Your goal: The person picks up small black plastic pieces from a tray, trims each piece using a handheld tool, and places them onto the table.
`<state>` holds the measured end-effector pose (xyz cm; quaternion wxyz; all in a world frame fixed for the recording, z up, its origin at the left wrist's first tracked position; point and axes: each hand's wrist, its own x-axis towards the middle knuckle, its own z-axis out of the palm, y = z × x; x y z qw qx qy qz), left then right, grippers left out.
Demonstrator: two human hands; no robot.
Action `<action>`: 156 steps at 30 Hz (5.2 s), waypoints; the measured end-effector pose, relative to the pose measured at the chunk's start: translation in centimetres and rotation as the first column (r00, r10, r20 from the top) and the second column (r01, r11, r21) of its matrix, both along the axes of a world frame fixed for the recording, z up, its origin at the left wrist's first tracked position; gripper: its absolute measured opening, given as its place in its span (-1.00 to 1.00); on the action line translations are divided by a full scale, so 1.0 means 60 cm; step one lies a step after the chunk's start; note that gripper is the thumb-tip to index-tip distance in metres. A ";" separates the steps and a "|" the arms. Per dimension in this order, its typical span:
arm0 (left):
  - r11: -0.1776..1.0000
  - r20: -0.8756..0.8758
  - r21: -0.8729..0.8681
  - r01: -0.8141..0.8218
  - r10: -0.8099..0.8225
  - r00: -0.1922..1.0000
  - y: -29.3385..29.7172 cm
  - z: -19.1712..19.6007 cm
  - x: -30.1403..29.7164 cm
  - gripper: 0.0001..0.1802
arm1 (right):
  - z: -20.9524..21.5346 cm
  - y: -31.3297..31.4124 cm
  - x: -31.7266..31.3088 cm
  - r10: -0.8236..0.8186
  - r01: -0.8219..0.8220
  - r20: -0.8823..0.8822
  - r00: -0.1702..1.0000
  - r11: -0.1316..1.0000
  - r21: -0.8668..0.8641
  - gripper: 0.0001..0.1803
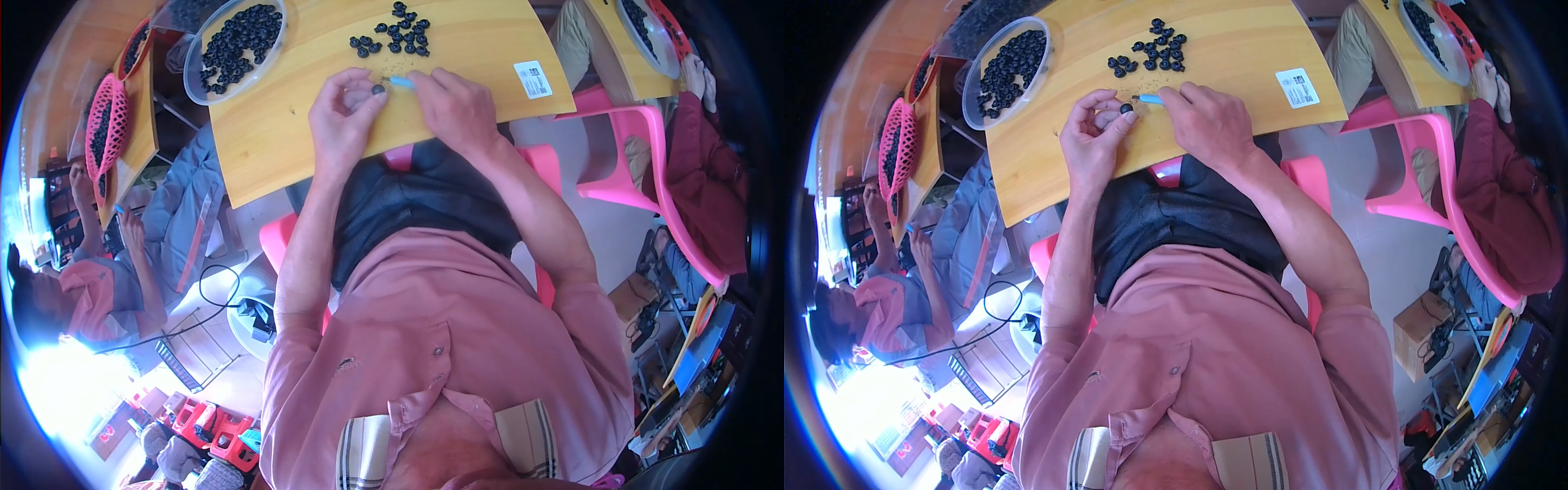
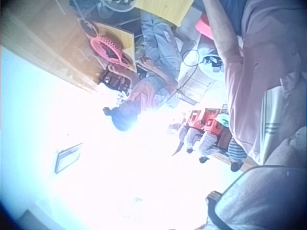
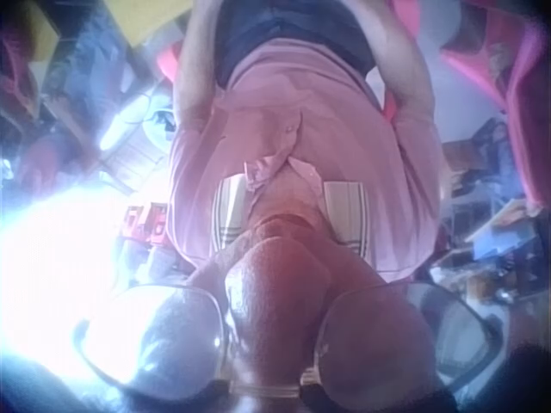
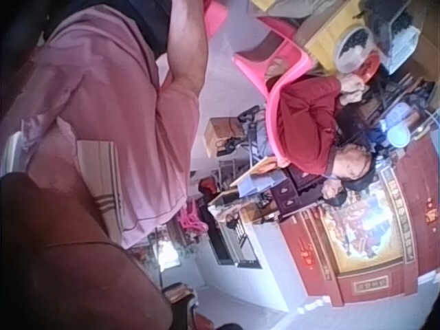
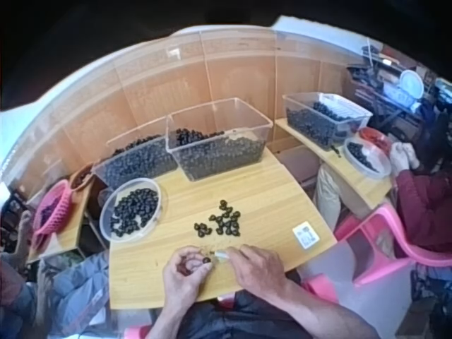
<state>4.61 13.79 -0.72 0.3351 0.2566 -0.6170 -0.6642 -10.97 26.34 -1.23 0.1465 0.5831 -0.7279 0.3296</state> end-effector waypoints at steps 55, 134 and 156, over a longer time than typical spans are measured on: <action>0.877 0.370 -0.480 0.022 0.179 0.911 -0.086 0.025 -0.029 -0.78 | 0.008 0.009 -0.008 0.054 -0.048 0.118 0.992 0.997 -0.058 -0.89; 0.444 0.355 -0.852 0.278 0.101 0.929 -0.107 0.033 -0.053 -0.76 | 0.007 0.010 -0.005 0.029 -0.017 0.151 0.988 0.997 -0.082 -0.89; 0.995 0.053 -0.013 -0.094 0.095 0.994 -0.026 0.003 -0.006 -0.75 | 0.006 0.008 -0.005 0.018 -0.011 0.126 0.992 0.998 -0.061 -0.85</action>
